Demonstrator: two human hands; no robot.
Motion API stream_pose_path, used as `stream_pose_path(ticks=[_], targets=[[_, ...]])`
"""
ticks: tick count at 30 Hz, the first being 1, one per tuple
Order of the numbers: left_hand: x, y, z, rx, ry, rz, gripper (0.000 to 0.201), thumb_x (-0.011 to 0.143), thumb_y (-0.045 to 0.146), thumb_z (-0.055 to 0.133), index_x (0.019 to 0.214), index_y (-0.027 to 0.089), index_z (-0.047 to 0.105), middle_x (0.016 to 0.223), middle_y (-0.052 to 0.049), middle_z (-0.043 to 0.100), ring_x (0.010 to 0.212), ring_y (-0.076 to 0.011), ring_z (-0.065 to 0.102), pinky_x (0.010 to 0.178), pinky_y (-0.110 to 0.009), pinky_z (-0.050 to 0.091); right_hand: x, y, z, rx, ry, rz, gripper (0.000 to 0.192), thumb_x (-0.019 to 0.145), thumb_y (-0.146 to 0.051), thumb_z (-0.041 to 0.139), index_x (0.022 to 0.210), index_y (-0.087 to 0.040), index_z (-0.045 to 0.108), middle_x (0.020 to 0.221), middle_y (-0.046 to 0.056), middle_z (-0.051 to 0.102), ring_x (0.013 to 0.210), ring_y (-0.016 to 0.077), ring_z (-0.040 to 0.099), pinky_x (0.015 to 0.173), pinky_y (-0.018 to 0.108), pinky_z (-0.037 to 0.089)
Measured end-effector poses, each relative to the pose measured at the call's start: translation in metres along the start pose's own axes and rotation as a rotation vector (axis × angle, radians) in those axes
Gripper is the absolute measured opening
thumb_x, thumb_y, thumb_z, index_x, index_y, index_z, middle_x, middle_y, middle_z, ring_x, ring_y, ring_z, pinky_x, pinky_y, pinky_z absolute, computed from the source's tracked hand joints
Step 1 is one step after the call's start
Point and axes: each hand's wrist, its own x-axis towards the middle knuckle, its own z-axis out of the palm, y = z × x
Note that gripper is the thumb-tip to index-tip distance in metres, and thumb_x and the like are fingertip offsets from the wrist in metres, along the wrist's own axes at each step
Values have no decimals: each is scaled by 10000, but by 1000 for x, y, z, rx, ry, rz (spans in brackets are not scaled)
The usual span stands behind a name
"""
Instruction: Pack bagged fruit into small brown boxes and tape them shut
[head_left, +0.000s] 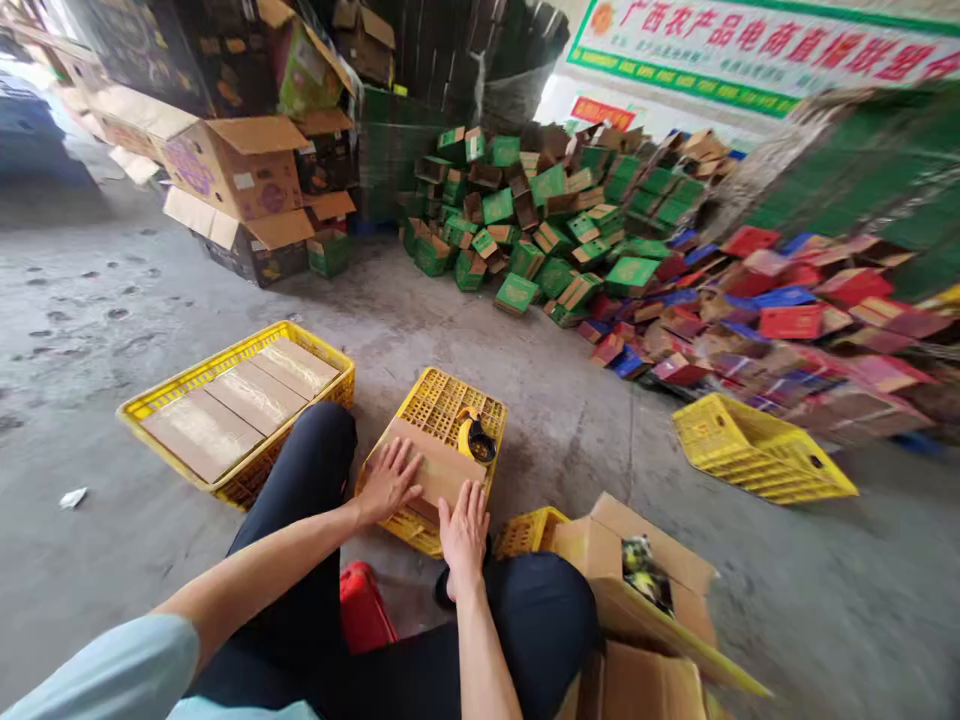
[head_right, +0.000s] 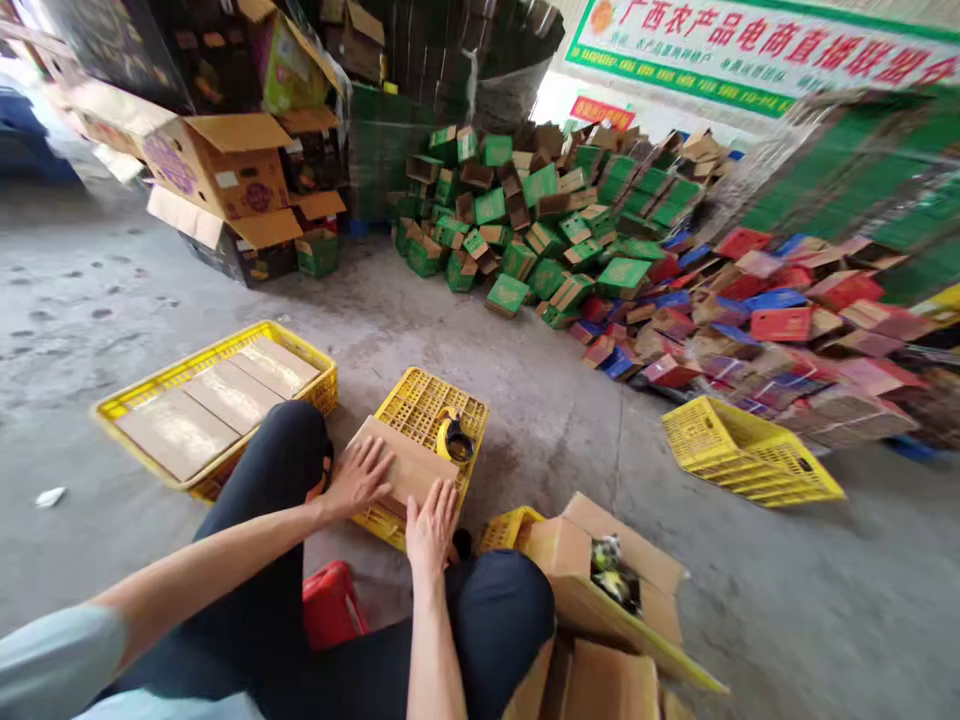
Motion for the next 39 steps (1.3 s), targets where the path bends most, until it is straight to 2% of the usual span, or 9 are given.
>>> stream_pose_path(ticks=[5,9,12,15,18,23,33,37,39], targets=[[-11,13,2,-61,-46,82,818,982,687,524,1594,154,430,1681,-272,271,1560,-479,221,1203,-645,284,-17,-4,4,10,43,-127,788,1056,-578,373,1634,-44,331,1689,254,310,1576,405,286,1221,569,321],[-12,18,-7,-82,-123,138,745,968,510,642,1593,175,413,1596,-229,427,1478,-405,385,1227,-617,263,-22,-12,9,34,79,-169,689,1066,-489,390,1599,-53,414,1655,246,393,1536,391,368,1225,549,323],[-10,21,-14,-81,-135,137,677,968,354,634,1583,165,424,1530,-210,492,1419,-373,443,1233,-584,270,-17,-21,8,70,150,-196,616,1078,-440,373,1529,-47,521,1590,266,483,1483,384,428,1213,531,342],[-8,21,-16,-86,-121,131,642,973,268,593,1584,173,425,1497,-195,516,1396,-357,459,1231,-567,284,-8,-28,1,97,200,-194,508,1080,-354,379,1500,-153,583,1518,231,547,1361,364,513,1134,515,416],[-9,19,-12,-98,-118,131,686,957,231,602,1608,198,388,1511,-186,504,1422,-350,439,1230,-563,292,0,-31,-6,81,191,-165,476,1058,-262,416,1501,-254,589,1447,197,576,1225,340,564,1039,500,464],[-13,13,-7,-72,-133,113,761,938,185,613,1640,237,326,1627,-192,380,1497,-357,363,1221,-553,315,3,-30,-9,76,193,-175,453,1055,-255,425,1457,-243,636,1385,190,603,1155,334,575,996,479,477],[-11,13,-15,-72,-117,164,695,948,198,582,1611,213,377,1470,-163,520,1408,-324,444,1217,-504,346,-4,-23,-11,187,214,-227,395,1062,-232,388,1333,-199,674,1407,158,596,1200,307,558,1048,455,463],[-12,12,-16,-57,-144,159,738,931,210,600,1625,203,349,1508,-153,517,1429,-312,432,1237,-481,306,-3,-26,-12,154,204,-201,450,1050,-217,402,1446,-228,614,1425,160,582,1199,316,559,1043,472,460],[-13,9,-18,-36,-169,136,814,904,243,644,1645,213,308,1590,-143,459,1480,-316,384,1252,-488,265,-3,-27,-13,135,202,-197,475,1048,-216,407,1486,-243,588,1430,162,577,1215,323,551,1046,480,455]])
